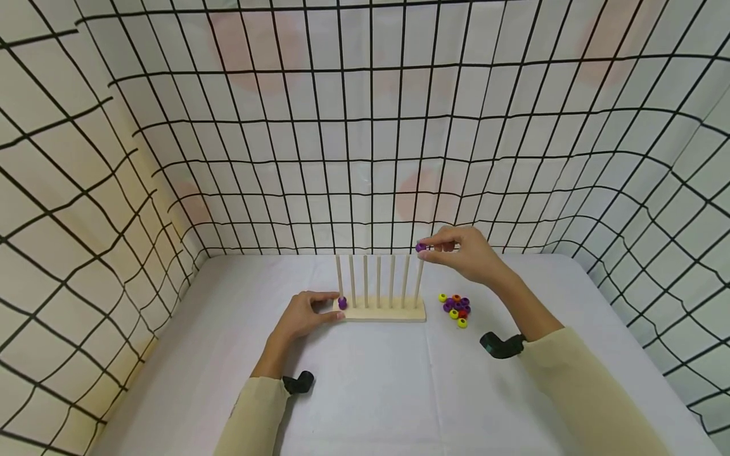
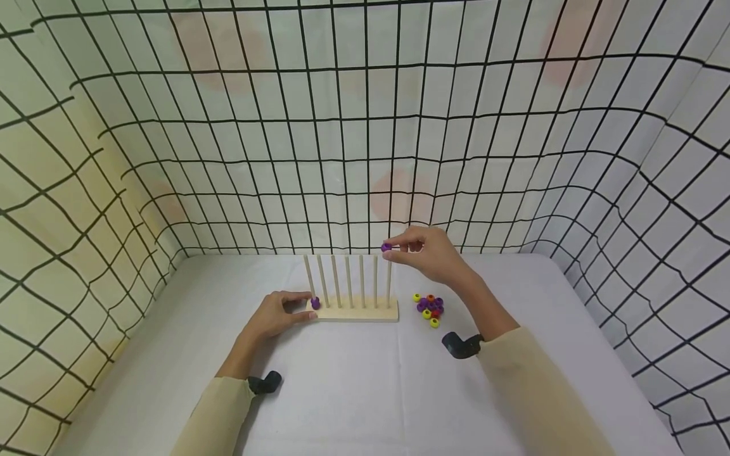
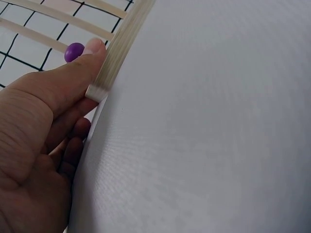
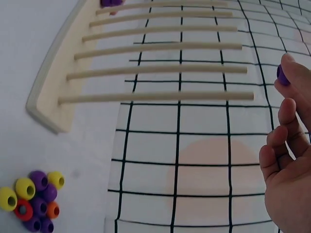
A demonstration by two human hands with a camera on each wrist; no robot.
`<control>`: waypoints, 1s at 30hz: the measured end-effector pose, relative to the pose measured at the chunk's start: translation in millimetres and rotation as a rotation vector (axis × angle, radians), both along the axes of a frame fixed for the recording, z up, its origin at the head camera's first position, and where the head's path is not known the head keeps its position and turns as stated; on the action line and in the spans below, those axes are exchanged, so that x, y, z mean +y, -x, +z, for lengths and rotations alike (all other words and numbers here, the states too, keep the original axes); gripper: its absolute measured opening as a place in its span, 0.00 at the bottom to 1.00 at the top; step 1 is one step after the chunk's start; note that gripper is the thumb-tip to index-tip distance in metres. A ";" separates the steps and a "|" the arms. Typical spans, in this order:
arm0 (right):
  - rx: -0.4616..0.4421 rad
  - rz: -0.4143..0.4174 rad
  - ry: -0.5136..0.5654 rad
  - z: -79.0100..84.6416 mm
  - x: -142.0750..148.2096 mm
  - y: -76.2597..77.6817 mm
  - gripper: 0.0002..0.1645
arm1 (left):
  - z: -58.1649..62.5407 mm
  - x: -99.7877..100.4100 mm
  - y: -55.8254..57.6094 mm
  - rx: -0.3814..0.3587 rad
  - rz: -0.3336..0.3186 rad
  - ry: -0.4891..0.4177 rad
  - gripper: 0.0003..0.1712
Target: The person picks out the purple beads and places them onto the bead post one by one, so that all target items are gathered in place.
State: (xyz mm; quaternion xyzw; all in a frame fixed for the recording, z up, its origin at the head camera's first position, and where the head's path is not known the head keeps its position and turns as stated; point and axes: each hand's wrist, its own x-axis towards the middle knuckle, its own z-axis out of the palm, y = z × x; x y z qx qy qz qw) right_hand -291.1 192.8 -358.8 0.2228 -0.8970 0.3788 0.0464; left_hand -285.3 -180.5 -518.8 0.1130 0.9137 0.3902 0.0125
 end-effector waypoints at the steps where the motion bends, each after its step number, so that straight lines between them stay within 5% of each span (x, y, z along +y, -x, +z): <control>1: 0.000 0.007 0.007 1.6 -4.3 0.8 0.19 | -0.2 0.1 0.1 -0.001 0.000 0.000 0.30; 30: -0.027 0.132 0.083 14.1 -100.1 13.2 0.19 | 0.2 1.0 2.5 -0.037 0.023 -0.003 0.31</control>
